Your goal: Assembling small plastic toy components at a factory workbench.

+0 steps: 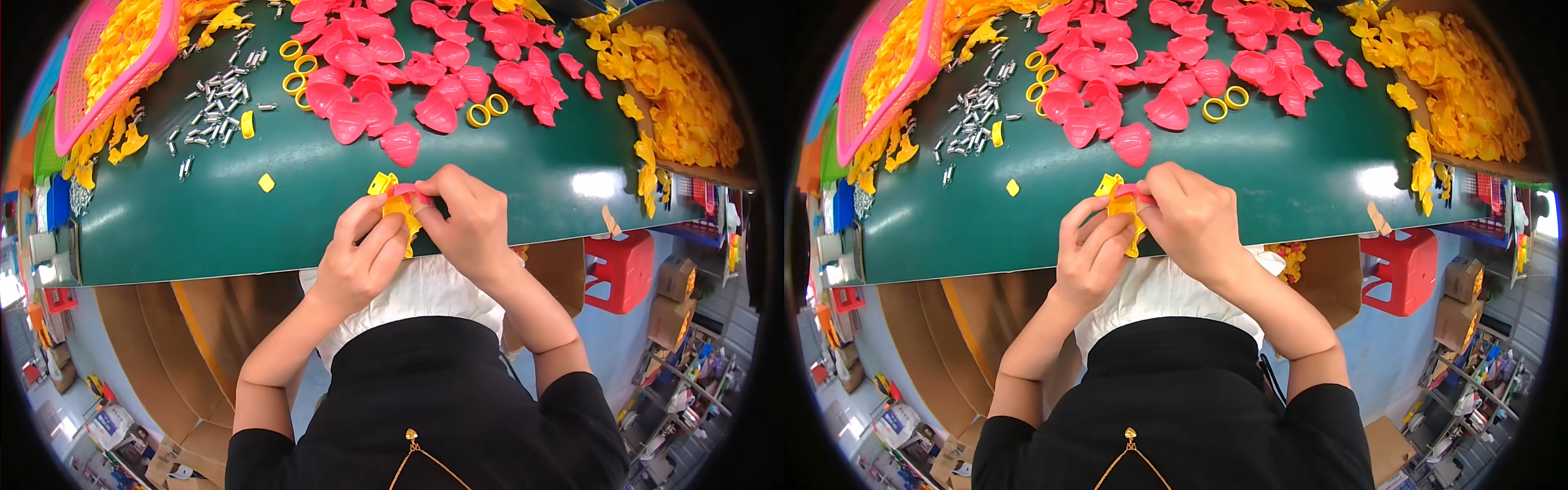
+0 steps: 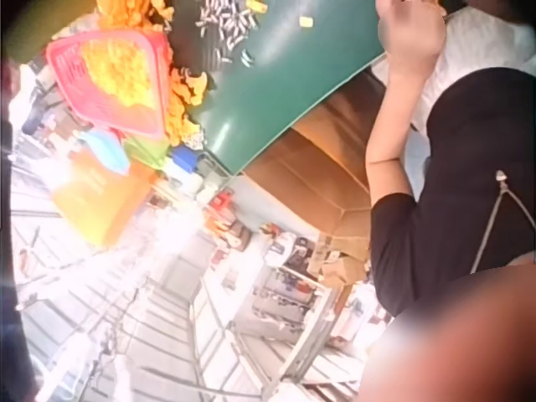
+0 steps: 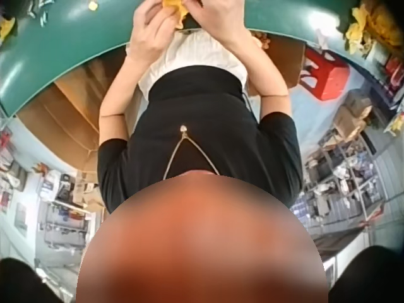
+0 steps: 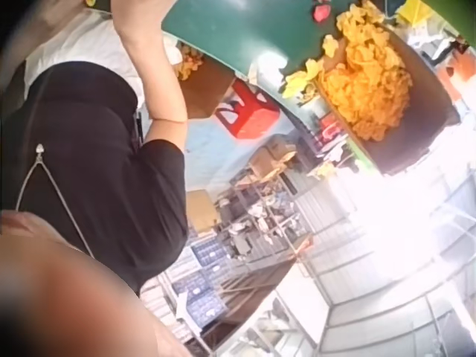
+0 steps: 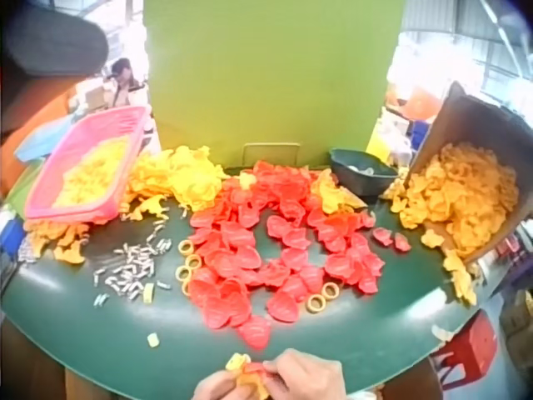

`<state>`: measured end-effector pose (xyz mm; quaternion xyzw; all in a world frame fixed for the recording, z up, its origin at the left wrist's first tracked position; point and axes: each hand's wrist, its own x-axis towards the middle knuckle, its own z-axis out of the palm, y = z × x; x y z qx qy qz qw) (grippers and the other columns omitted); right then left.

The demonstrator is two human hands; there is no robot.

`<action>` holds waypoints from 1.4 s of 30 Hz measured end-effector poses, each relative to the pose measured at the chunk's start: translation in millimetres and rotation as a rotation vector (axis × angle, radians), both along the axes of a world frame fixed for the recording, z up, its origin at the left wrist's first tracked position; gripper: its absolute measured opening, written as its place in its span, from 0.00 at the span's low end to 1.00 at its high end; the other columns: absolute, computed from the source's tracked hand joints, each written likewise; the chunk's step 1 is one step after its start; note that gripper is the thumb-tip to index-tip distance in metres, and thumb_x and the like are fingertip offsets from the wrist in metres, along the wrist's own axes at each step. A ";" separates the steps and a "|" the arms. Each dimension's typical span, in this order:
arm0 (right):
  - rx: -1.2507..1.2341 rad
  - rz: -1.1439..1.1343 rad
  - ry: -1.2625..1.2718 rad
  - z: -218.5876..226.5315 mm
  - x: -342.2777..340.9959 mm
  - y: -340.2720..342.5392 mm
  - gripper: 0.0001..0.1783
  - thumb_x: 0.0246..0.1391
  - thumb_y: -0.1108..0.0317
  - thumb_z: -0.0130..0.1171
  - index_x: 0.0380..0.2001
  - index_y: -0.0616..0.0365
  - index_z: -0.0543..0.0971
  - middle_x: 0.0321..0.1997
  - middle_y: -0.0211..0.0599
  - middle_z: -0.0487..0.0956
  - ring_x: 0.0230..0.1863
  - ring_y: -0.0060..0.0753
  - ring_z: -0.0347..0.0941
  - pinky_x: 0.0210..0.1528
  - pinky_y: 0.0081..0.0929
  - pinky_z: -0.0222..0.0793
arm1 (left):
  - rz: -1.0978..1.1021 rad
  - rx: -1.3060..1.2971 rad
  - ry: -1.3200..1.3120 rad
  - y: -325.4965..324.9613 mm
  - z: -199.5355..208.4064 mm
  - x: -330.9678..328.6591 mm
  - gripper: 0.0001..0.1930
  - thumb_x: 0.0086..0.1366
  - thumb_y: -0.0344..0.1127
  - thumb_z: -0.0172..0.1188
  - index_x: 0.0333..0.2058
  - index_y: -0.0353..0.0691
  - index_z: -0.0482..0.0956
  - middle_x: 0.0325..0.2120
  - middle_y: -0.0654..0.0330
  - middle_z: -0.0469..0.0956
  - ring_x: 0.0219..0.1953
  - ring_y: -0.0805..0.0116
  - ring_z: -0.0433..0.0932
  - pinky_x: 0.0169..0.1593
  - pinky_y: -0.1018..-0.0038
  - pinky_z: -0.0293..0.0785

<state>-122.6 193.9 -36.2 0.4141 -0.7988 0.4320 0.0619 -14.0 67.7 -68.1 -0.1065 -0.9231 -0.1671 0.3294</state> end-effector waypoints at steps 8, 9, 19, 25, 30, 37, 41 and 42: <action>0.253 0.046 -0.039 17.9 -12.1 -1.6 0.12 0.39 0.78 0.64 0.22 0.60 0.68 0.21 0.37 0.75 0.19 0.37 0.73 0.19 0.27 0.65 | -0.023 -0.006 -0.008 -1.1 7.5 -2.9 0.09 0.44 0.21 0.62 0.28 0.32 0.76 0.35 0.56 0.76 0.49 0.50 0.71 0.44 0.71 0.81; 0.253 0.046 -0.041 17.2 -11.5 -0.9 0.12 0.39 0.78 0.64 0.22 0.60 0.68 0.21 0.37 0.75 0.19 0.37 0.73 0.19 0.27 0.65 | -0.023 -0.005 -0.010 -1.7 6.6 -3.2 0.09 0.44 0.21 0.62 0.28 0.32 0.76 0.35 0.56 0.76 0.49 0.50 0.71 0.44 0.71 0.81; 0.417 0.045 0.170 24.7 -4.1 -0.4 0.12 0.44 0.74 0.64 0.22 0.60 0.69 0.19 0.35 0.73 0.19 0.38 0.71 0.19 0.32 0.64 | -0.060 0.017 0.010 -4.0 3.2 -7.4 0.09 0.44 0.21 0.63 0.28 0.32 0.76 0.35 0.56 0.76 0.49 0.50 0.71 0.42 0.72 0.82; 0.172 0.148 -0.044 12.5 -16.1 22.4 0.09 0.47 0.73 0.65 0.34 0.61 0.80 0.24 0.38 0.77 0.23 0.38 0.73 0.24 0.28 0.67 | -0.090 -0.012 -0.041 -2.7 12.3 -4.3 0.09 0.45 0.21 0.63 0.28 0.33 0.76 0.35 0.57 0.76 0.49 0.51 0.71 0.41 0.72 0.82; 0.099 0.284 -0.133 6.2 -29.6 21.7 0.11 0.49 0.73 0.63 0.39 0.61 0.82 0.27 0.41 0.80 0.26 0.37 0.74 0.29 0.28 0.69 | -0.127 0.019 -0.085 -7.6 12.0 -8.6 0.09 0.45 0.21 0.61 0.28 0.34 0.77 0.35 0.58 0.75 0.48 0.52 0.72 0.39 0.72 0.82; 0.248 0.247 -0.134 26.4 -45.6 19.8 0.09 0.53 0.66 0.61 0.35 0.57 0.83 0.28 0.39 0.81 0.31 0.41 0.75 0.34 0.32 0.70 | -0.065 -0.169 -0.015 -2.2 16.9 -7.5 0.07 0.46 0.29 0.61 0.28 0.38 0.77 0.31 0.61 0.76 0.42 0.62 0.73 0.40 0.67 0.71; 0.175 -0.106 0.196 27.8 -128.2 -34.0 0.09 0.49 0.62 0.63 0.31 0.55 0.84 0.36 0.38 0.77 0.42 0.42 0.68 0.44 0.36 0.67 | -0.008 -0.288 -0.060 3.1 15.7 -4.4 0.12 0.47 0.37 0.65 0.33 0.42 0.79 0.38 0.64 0.77 0.47 0.63 0.68 0.51 0.57 0.63; 0.162 -0.108 0.208 23.8 -137.8 -42.8 0.09 0.49 0.62 0.63 0.31 0.55 0.84 0.36 0.38 0.77 0.42 0.42 0.68 0.44 0.36 0.67 | -0.002 -0.309 -0.083 6.4 15.6 -2.2 0.13 0.49 0.39 0.66 0.34 0.43 0.80 0.40 0.65 0.76 0.52 0.64 0.66 0.56 0.53 0.58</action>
